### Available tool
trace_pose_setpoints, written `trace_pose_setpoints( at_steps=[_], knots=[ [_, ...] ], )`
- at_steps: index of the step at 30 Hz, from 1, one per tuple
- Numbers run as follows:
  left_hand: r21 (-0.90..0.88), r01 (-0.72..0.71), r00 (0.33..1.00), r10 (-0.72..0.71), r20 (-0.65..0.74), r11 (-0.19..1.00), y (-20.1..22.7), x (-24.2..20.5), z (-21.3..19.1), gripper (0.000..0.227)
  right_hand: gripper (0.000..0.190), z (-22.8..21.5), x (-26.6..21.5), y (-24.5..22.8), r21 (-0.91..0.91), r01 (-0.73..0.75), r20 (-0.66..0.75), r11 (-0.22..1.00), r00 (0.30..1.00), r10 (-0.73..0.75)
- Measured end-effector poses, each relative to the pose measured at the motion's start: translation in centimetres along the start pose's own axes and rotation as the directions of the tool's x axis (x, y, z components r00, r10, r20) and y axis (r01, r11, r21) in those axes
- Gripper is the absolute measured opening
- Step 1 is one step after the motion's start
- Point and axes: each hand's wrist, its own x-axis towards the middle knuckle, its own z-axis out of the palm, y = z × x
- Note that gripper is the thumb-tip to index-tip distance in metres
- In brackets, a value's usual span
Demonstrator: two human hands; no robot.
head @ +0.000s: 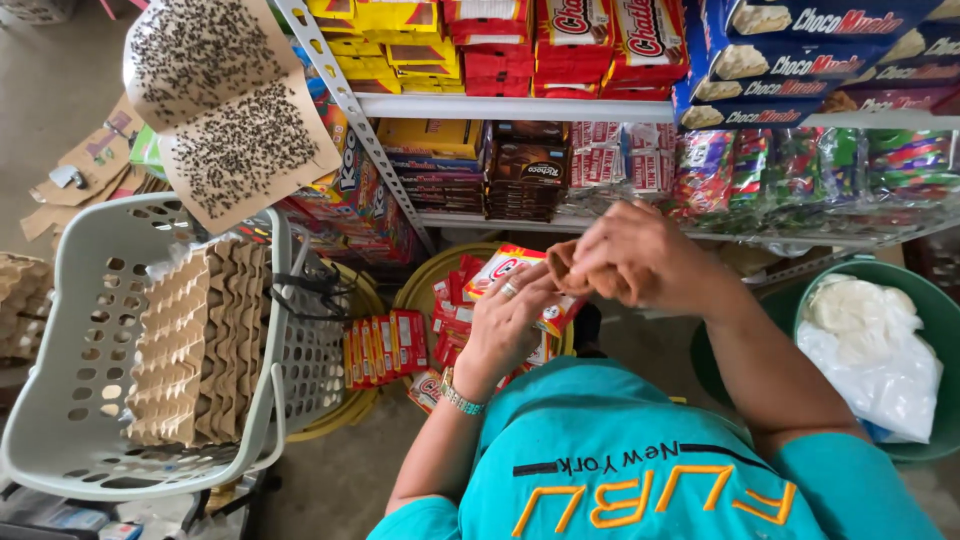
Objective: Wiping individual snack bars with a cloth and organizing them on the shelves.
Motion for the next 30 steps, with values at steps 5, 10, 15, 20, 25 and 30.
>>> trace_pose_setpoints(
  at_steps=[5,10,15,20,25,30],
  knots=[
    [0.069,0.024,0.999,-0.022,-0.037,0.997,0.7,0.8,-0.5,0.023,0.036,-0.9,-0.5,-3.0,-0.208,-0.077,0.129,0.975,0.986,0.106],
    [0.062,0.038,0.998,-0.036,-0.046,0.997,0.7,0.8,0.3,0.022,0.019,0.4,-1.0,-4.3,-0.401,0.003,0.105,0.916,0.994,0.042],
    [0.077,0.013,1.0,-0.013,0.004,0.997,1.1,1.4,0.0,0.018,0.021,0.9,-1.4,-4.9,-0.521,0.066,0.134,0.851,0.991,0.005],
    [0.094,0.047,0.999,-0.048,0.012,0.994,1.6,1.7,-0.3,0.012,0.038,0.4,-2.6,-2.4,-0.545,-0.01,0.113,0.839,0.99,0.086],
    [0.088,0.039,0.997,-0.045,0.065,0.995,1.7,1.4,-0.3,0.014,0.022,1.6,-1.4,-5.6,-0.449,0.023,0.11,0.893,0.993,0.03],
    [0.042,0.052,0.998,-0.053,0.025,0.998,1.4,0.7,0.0,0.014,0.018,0.5,-2.4,-3.8,-0.5,-0.047,0.078,0.865,0.992,0.099]
  ],
)
